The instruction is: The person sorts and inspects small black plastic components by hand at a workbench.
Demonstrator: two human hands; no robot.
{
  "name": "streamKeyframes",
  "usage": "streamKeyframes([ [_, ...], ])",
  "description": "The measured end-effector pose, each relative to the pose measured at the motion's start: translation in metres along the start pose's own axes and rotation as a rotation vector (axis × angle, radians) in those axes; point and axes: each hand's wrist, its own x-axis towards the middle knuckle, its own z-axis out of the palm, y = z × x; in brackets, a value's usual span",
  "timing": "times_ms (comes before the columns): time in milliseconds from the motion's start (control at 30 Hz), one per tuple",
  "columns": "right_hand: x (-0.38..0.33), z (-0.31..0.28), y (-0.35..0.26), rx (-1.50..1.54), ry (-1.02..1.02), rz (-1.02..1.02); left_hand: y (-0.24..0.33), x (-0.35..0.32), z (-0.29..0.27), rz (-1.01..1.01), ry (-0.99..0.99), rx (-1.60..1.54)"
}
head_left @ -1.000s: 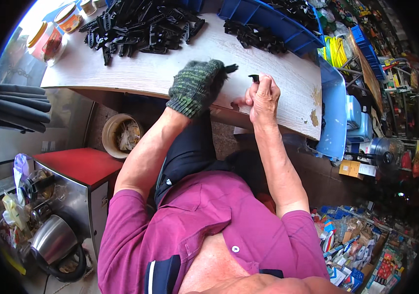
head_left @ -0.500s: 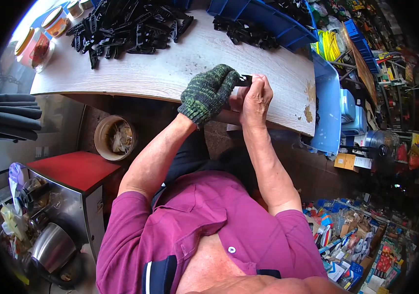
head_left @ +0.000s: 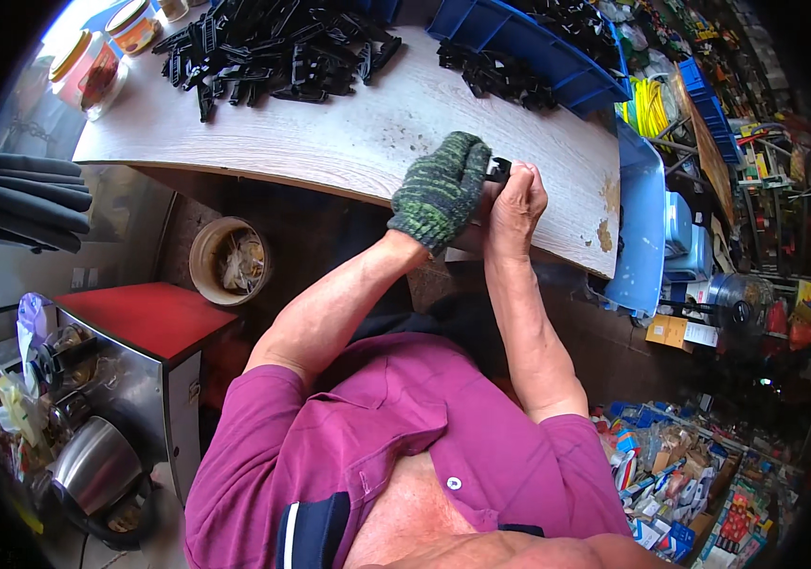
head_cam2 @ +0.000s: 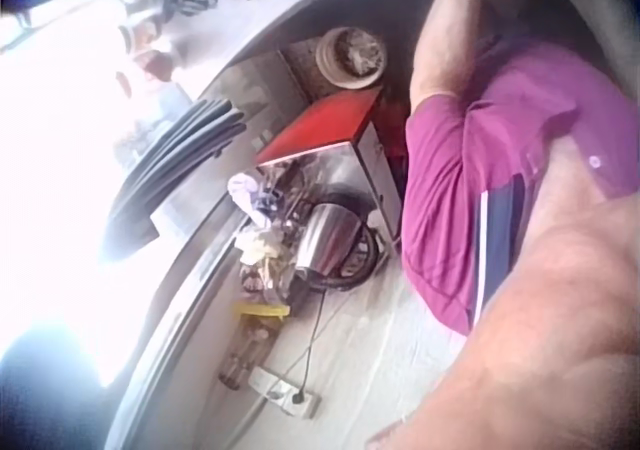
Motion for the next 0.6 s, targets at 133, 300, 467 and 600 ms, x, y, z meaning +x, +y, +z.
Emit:
streamKeyframes([
  [133, -0.001, 0.0, -0.003, 0.056, -0.057, 0.015, 0.003, 0.0, -0.019, -0.079, -0.009, -0.04],
  [300, -0.005, 0.006, -0.012, -0.117, 0.001, -0.03, 0.007, 0.01, -0.006, -0.111, -0.105, 0.114],
  [467, 0.011, -0.013, 0.012, -0.104, -0.073, -0.252, 0.013, 0.001, 0.012, 0.184, 0.028, 0.312],
  [600, 0.014, -0.015, 0.015, -0.069, -0.098, -0.226, 0.011, 0.001, -0.014, 0.135, -0.14, 0.23],
])
